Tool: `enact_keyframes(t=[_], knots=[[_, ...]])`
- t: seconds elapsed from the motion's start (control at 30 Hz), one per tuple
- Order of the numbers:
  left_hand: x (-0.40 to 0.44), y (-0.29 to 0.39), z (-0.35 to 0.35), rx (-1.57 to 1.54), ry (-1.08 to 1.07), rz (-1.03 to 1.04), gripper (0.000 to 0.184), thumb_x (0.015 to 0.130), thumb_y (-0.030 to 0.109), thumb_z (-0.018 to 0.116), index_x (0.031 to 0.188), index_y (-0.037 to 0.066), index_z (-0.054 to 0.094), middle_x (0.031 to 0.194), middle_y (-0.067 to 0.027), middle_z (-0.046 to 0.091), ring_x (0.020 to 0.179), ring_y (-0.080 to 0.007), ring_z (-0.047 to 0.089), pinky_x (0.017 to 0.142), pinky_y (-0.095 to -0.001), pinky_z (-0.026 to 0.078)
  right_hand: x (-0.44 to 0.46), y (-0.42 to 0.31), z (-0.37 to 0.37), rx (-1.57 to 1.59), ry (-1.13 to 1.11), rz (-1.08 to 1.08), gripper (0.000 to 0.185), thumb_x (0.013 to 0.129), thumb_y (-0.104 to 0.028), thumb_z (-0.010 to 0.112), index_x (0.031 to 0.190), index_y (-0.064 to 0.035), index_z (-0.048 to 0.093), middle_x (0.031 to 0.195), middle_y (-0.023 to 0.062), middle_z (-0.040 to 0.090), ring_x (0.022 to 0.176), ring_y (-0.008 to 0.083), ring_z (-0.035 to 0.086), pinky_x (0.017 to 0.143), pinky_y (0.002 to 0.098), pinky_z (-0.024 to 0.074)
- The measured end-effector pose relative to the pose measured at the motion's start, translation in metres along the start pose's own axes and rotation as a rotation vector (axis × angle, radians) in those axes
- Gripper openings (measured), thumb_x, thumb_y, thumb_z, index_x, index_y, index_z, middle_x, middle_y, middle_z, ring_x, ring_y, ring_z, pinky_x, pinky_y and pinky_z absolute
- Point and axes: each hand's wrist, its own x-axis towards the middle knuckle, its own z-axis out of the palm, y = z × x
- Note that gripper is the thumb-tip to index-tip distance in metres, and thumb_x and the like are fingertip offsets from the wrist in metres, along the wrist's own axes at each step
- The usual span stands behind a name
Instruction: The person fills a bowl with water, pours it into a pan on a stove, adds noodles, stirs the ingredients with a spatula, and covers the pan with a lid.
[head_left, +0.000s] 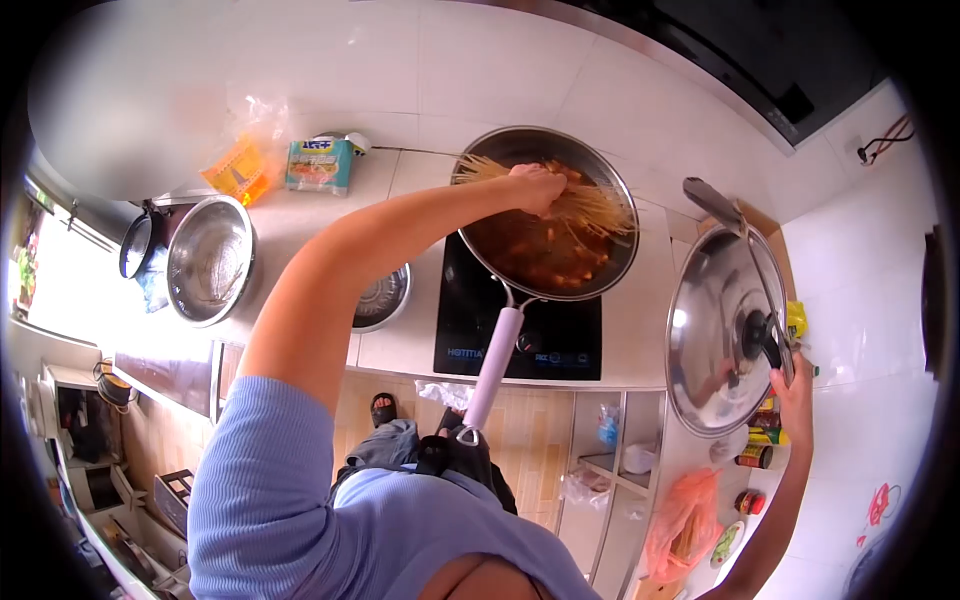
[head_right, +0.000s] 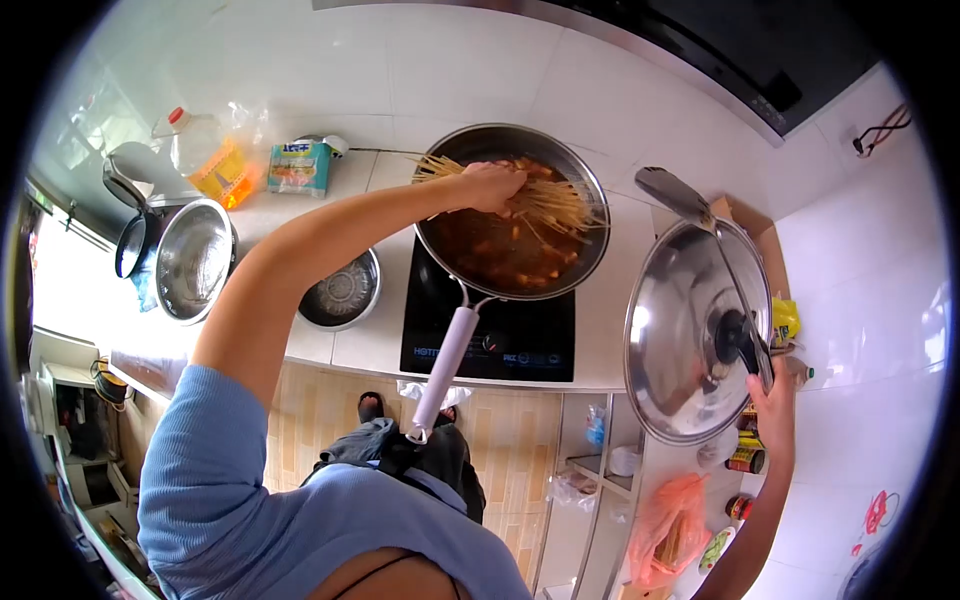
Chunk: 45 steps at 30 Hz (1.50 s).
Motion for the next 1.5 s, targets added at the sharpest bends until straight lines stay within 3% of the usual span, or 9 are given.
enact_keyframes(t=[0.27,0.43,0.6,0.7,0.9,1.0,1.03,1.13,1.5], knots=[[-0.090,-0.046,-0.089,-0.014,0.413,0.313,0.053,0.060,0.021,0.071,0.107,0.009,0.050,0.113,-0.0090,0.046,0.112,-0.0250,0.034,0.098,-0.0371,0.025,-0.008,0.015,0.013,0.090,-0.067,0.108,0.031,0.082,-0.015,0.051,0.107,0.0022,0.043,0.091,0.0142,0.052,0.083,0.0239,0.046,0.078,0.0316,0.0366],[-0.300,-0.169,-0.113,0.126,0.394,-0.185,0.038,0.066,0.017,0.068,0.102,0.011,0.054,0.108,-0.0073,0.050,0.108,-0.0254,0.039,0.096,-0.0376,0.027,-0.012,0.064,0.039,0.229,0.004,0.032,0.055,0.088,-0.023,0.046,0.128,0.0070,0.024,0.130,0.0172,0.033,0.118,0.0247,0.033,0.100,0.0318,0.0201],[-0.510,-0.331,0.011,0.085,0.208,-0.616,0.027,0.068,0.019,0.063,0.092,0.007,0.059,0.089,-0.0133,0.057,0.084,-0.0291,0.054,0.075,-0.0368,0.043,-0.018,-0.008,0.039,0.313,0.042,0.098,0.059,0.082,-0.024,0.056,0.125,0.0079,0.031,0.120,0.0221,0.041,0.109,0.0283,0.041,0.093,0.0370,0.0313],[-0.546,-0.350,0.070,-0.014,-0.115,-0.825,0.044,0.064,0.031,0.064,0.095,0.001,0.055,0.098,-0.0193,0.054,0.093,-0.0326,0.052,0.078,-0.0419,0.042,-0.023,-0.063,0.042,0.205,-0.001,0.151,0.055,0.084,-0.021,0.053,0.126,0.0071,0.030,0.121,0.0214,0.041,0.107,0.0298,0.041,0.092,0.0355,0.0313],[-0.524,-0.357,0.137,0.036,0.331,-1.207,0.061,0.064,0.031,0.063,0.106,-0.009,0.044,0.102,-0.0259,0.050,0.095,-0.0357,0.051,0.081,-0.0426,0.042,-0.025,-0.056,0.043,0.167,-0.014,0.231,0.053,0.086,-0.023,0.048,0.127,0.0049,0.030,0.122,0.0208,0.040,0.107,0.0296,0.041,0.091,0.0350,0.0312],[-0.515,-0.380,0.161,-0.174,0.471,-1.042,0.046,0.071,0.019,0.055,0.105,-0.008,0.042,0.087,-0.0265,0.054,0.083,-0.0391,0.054,0.074,-0.0418,0.044,-0.032,-0.063,0.046,0.156,-0.020,0.162,0.052,0.087,-0.024,0.046,0.128,0.0041,0.030,0.122,0.0206,0.040,0.107,0.0297,0.041,0.091,0.0351,0.0313],[-0.514,-0.383,0.171,-0.118,0.577,-0.950,0.024,0.072,0.007,0.048,0.094,-0.003,0.051,0.075,-0.0216,0.057,0.077,-0.0384,0.055,0.068,-0.0412,0.045,-0.034,-0.067,0.052,0.487,-0.044,-0.484,0.053,0.088,-0.027,0.044,0.128,0.0038,0.029,0.122,0.0214,0.040,0.107,0.0304,0.041,0.091,0.0365,0.0324],[-0.525,-0.376,0.150,-0.234,0.358,-0.582,0.015,0.071,0.006,0.053,0.084,0.005,0.059,0.080,-0.0151,0.059,0.080,-0.0324,0.056,0.068,-0.0387,0.044,-0.046,-0.133,0.047,0.043,0.027,0.217,0.056,0.088,-0.030,0.045,0.128,0.0038,0.028,0.121,0.0213,0.041,0.107,0.0309,0.042,0.089,0.0375,0.0339],[-0.514,-0.296,0.119,-0.768,0.297,-0.378,0.013,0.082,0.014,0.049,0.080,0.003,0.056,0.070,-0.0036,0.049,0.070,-0.0126,0.047,0.066,-0.0270,0.039,-0.054,-0.111,0.052,0.288,-0.009,0.254,0.052,0.084,-0.025,0.052,0.121,0.0061,0.034,0.108,0.0192,0.046,0.090,0.0256,0.048,0.075,0.0350,0.0413]])
